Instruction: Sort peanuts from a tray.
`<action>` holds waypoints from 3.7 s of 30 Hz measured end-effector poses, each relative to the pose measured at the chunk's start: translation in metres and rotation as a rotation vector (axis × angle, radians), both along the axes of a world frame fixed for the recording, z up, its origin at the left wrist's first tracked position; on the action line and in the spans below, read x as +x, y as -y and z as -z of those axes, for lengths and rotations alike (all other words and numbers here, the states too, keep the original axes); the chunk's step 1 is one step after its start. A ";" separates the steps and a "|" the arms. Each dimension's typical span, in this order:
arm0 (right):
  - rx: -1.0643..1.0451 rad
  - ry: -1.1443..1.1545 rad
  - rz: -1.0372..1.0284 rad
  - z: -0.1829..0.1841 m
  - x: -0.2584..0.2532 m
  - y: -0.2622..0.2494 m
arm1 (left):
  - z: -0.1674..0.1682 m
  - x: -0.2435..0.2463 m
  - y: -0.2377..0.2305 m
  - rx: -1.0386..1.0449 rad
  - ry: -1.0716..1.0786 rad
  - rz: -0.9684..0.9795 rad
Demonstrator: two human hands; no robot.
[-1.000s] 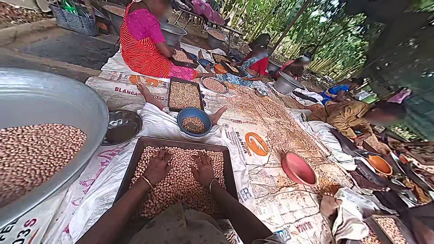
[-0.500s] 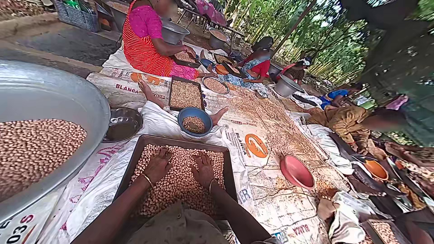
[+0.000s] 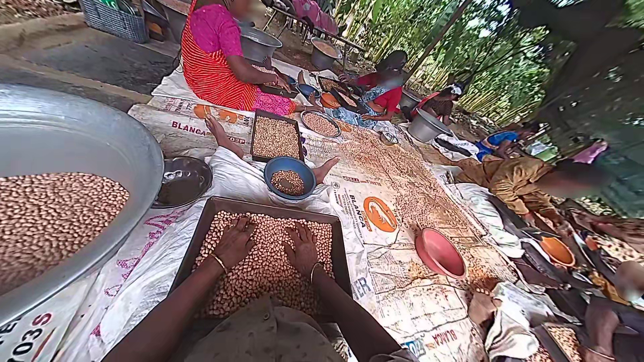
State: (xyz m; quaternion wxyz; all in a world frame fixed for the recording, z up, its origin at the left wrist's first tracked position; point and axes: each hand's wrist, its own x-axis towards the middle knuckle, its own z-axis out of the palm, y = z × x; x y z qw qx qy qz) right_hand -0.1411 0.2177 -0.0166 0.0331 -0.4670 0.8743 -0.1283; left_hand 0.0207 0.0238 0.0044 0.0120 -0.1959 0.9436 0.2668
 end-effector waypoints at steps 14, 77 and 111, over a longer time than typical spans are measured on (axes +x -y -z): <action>0.321 0.175 -0.310 -0.045 0.048 -0.068 | 0.015 0.004 -0.020 0.111 -0.046 0.485; -0.165 0.015 -0.072 0.007 0.026 0.047 | 0.000 -0.001 0.003 0.007 -0.047 -0.045; 0.007 0.133 -0.140 -0.013 0.025 0.040 | -0.001 0.004 0.004 0.345 -0.189 0.049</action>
